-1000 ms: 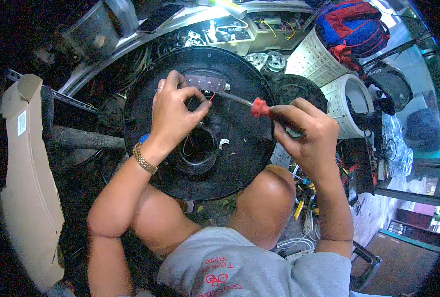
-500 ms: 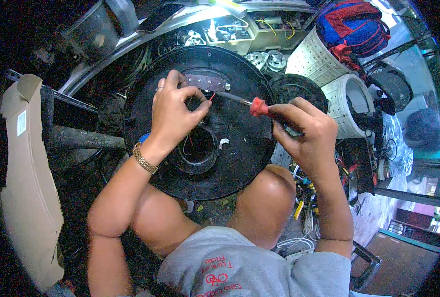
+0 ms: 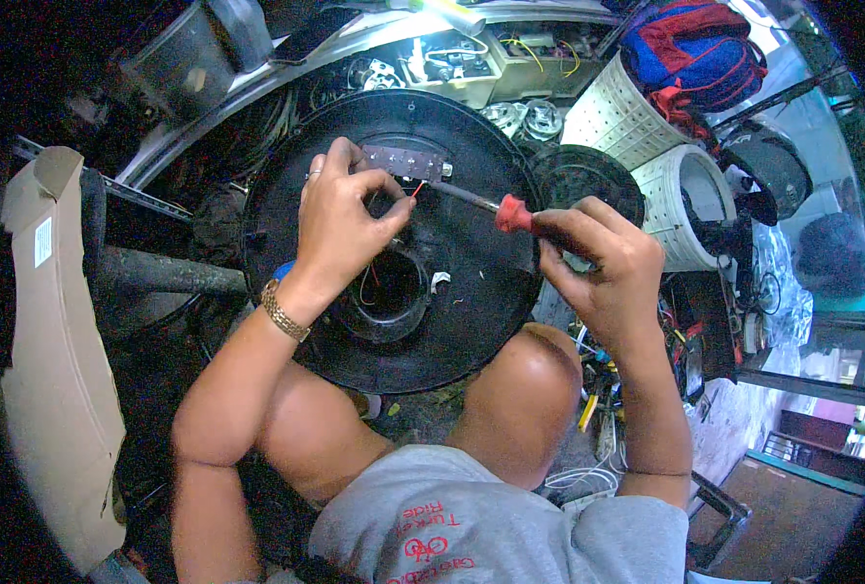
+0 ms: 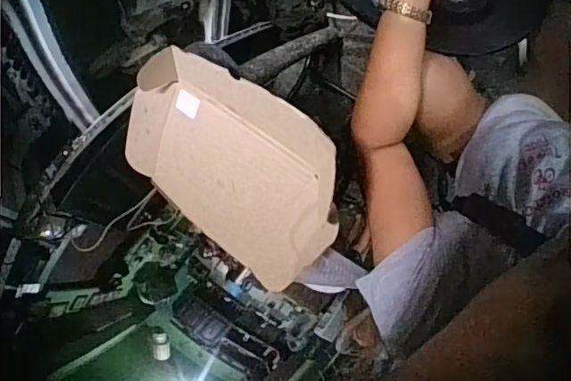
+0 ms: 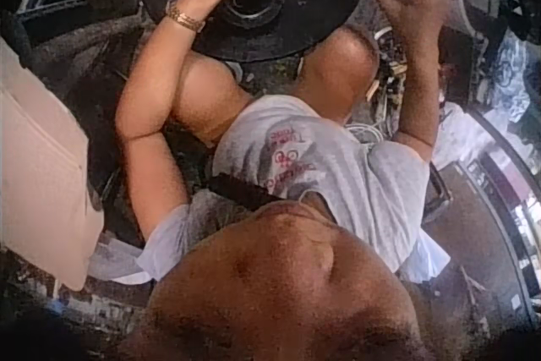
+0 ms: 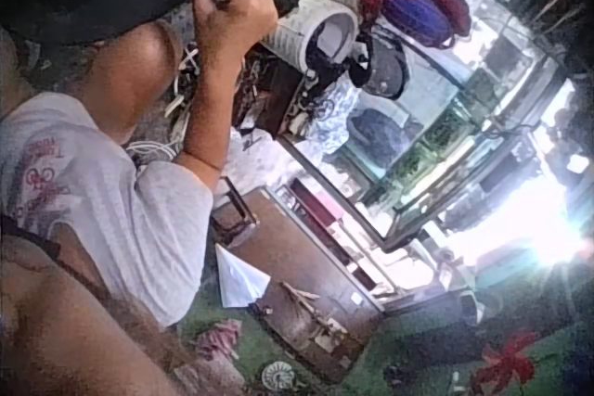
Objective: The person solders wires to a circuit board on a circular plastic base using pliers and a soldering iron before setting the soldering iron aside.
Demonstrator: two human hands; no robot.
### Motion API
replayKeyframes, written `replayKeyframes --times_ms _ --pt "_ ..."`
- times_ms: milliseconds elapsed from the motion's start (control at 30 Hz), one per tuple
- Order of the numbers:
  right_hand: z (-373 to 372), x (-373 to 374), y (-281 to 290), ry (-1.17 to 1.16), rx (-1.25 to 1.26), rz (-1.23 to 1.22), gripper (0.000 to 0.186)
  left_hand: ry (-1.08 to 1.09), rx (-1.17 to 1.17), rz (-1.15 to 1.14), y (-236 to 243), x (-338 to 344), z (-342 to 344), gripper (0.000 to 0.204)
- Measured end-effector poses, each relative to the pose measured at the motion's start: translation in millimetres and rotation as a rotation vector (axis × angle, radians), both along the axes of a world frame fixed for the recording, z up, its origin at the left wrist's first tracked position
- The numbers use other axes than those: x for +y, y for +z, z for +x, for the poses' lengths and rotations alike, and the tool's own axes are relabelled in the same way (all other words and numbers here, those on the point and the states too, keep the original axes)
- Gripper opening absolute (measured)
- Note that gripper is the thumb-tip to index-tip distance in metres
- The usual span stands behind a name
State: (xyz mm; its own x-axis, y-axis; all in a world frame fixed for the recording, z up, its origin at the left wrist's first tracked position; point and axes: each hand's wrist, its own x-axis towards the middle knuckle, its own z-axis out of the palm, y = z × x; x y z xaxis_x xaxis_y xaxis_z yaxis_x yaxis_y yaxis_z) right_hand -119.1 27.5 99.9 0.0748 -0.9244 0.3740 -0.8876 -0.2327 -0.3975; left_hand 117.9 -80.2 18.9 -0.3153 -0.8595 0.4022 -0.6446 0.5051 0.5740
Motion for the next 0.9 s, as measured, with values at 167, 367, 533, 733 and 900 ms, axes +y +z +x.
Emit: replayKeyframes --times_ms 167,367,533,733,900 --pt "1.3 0.7 2.0 0.007 -0.011 0.011 0.022 -0.010 -0.001 -0.062 -0.7 -0.6 0.3 0.013" --pt "-0.2 1.9 -0.7 0.008 -0.010 0.007 0.022 -0.011 -0.010 -0.060 -0.5 -0.4 -0.5 0.014" --pt "1.3 3.3 -1.7 -0.008 -0.006 0.016 0.022 -0.004 -0.016 -0.077 -1.1 -0.4 0.1 0.014" --pt "1.1 4.0 -3.9 -0.004 -0.005 0.020 0.022 -0.013 -0.014 -0.074 -1.1 -0.5 -0.1 0.014" --pt "1.9 5.6 -7.1 -0.013 -0.044 0.028 0.022 -0.005 -0.019 -0.088 -2.0 -0.8 0.1 0.014"
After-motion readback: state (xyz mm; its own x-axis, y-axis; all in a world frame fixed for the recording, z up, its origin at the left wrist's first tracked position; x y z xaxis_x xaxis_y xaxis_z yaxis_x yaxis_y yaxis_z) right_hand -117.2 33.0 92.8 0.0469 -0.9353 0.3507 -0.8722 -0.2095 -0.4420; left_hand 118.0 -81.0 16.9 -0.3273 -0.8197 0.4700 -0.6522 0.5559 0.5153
